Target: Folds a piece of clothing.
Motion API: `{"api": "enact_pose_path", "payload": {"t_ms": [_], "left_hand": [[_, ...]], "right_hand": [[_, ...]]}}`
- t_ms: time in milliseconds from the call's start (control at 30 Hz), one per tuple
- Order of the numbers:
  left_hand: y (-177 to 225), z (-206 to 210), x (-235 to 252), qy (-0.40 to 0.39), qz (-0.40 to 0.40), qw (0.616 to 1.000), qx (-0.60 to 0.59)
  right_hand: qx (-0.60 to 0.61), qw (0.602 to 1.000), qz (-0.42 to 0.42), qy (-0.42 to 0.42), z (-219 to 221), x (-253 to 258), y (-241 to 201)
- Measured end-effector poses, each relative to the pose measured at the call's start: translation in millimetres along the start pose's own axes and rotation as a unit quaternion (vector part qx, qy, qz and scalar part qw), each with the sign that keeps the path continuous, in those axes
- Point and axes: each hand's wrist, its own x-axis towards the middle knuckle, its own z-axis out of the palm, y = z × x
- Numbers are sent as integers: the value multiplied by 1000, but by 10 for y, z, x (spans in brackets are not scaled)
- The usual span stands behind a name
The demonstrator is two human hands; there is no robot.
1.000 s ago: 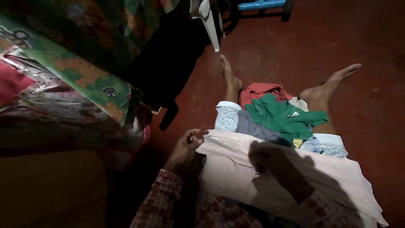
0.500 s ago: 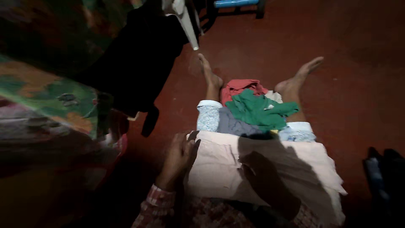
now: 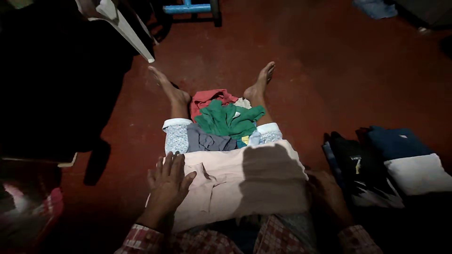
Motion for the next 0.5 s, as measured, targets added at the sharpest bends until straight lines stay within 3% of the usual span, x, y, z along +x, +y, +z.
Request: {"api": "enact_pose_path", "payload": {"t_ms": [200, 500], "left_hand": [[132, 62, -35, -34, 4, 999, 4], [74, 67, -45, -63, -12, 998, 1]], "right_hand": [[-6, 998, -59, 28, 130, 33, -28], [-122, 974, -129, 138, -391, 106, -89]]}}
